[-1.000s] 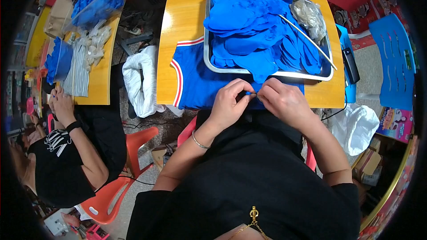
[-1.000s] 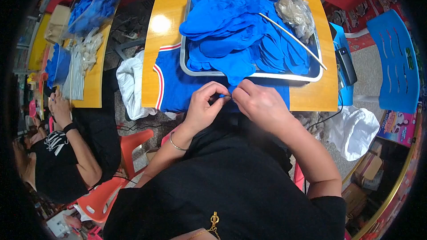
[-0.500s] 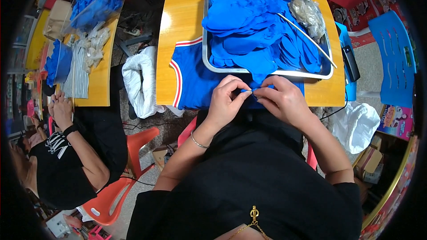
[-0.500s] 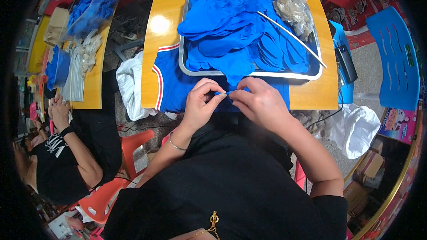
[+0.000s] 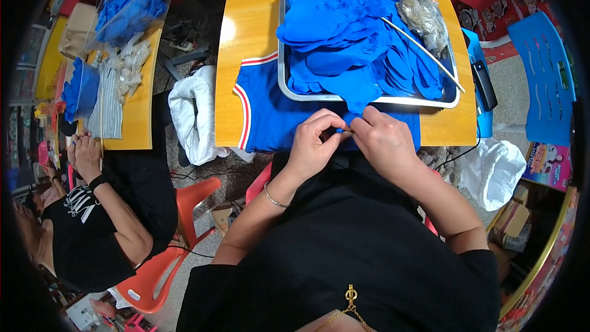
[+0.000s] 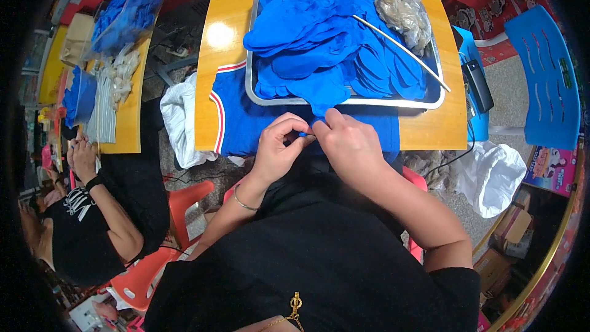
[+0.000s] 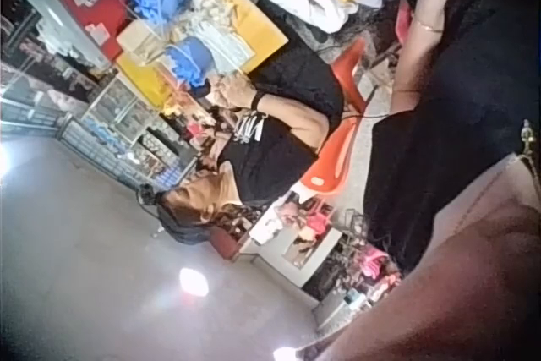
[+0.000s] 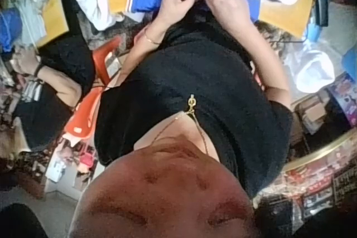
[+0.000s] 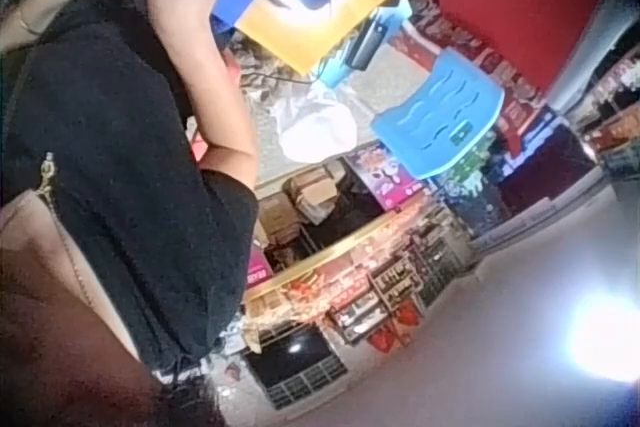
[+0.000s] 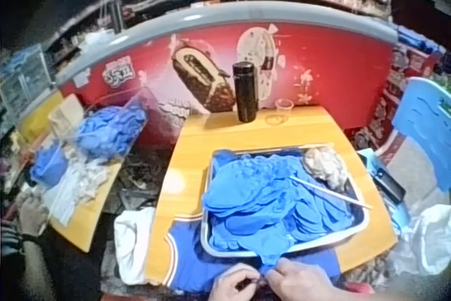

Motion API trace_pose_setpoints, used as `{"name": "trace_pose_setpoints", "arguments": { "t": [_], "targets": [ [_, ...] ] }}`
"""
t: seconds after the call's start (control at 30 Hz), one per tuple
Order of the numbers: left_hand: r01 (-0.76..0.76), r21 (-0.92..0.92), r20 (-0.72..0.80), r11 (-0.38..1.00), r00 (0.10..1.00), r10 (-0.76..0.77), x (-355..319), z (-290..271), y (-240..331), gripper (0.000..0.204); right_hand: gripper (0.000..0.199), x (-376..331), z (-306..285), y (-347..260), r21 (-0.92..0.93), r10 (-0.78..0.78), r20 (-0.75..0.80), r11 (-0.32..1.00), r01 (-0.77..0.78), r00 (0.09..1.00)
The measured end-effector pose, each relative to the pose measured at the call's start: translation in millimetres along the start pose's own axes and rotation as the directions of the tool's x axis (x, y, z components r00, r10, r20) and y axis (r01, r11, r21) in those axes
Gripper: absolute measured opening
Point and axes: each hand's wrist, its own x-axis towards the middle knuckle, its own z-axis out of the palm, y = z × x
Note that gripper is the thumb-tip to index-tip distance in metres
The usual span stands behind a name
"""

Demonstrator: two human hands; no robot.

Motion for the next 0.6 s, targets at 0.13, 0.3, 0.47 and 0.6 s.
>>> {"name": "trace_pose_setpoints", "arguments": {
  "t": [0.13, 0.3, 0.47, 0.6],
  "targets": [
    [0.094, -0.098, -0.042, 0.991, 0.994, -0.099, -2.5, -4.9, -8.6, 0.006, 0.018, -3.2, -2.9, 8.5, 0.109, -0.041, -0.039, 0.993, 0.045, 0.998],
    [0.090, -0.216, -0.116, 0.972, 0.986, -0.118, -1.8, -1.6, -11.8, 0.007, 0.036, -15.9, -1.1, 5.6, 0.399, 0.067, -0.008, 0.915, -0.059, 0.998],
    [0.051, -0.346, -0.082, 0.937, 0.993, -0.084, -1.2, 3.5, -11.6, 0.005, 0.035, -20.7, 4.6, 7.5, 0.558, 0.248, -0.023, 0.807, -0.194, 0.968],
    [0.131, -0.643, -0.027, 0.754, 0.981, -0.193, -0.7, 12.4, 4.3, 0.004, 0.023, -13.3, -12.6, 10.6, 0.525, 0.171, -0.104, 0.846, -0.092, 0.980]
  ]
}}
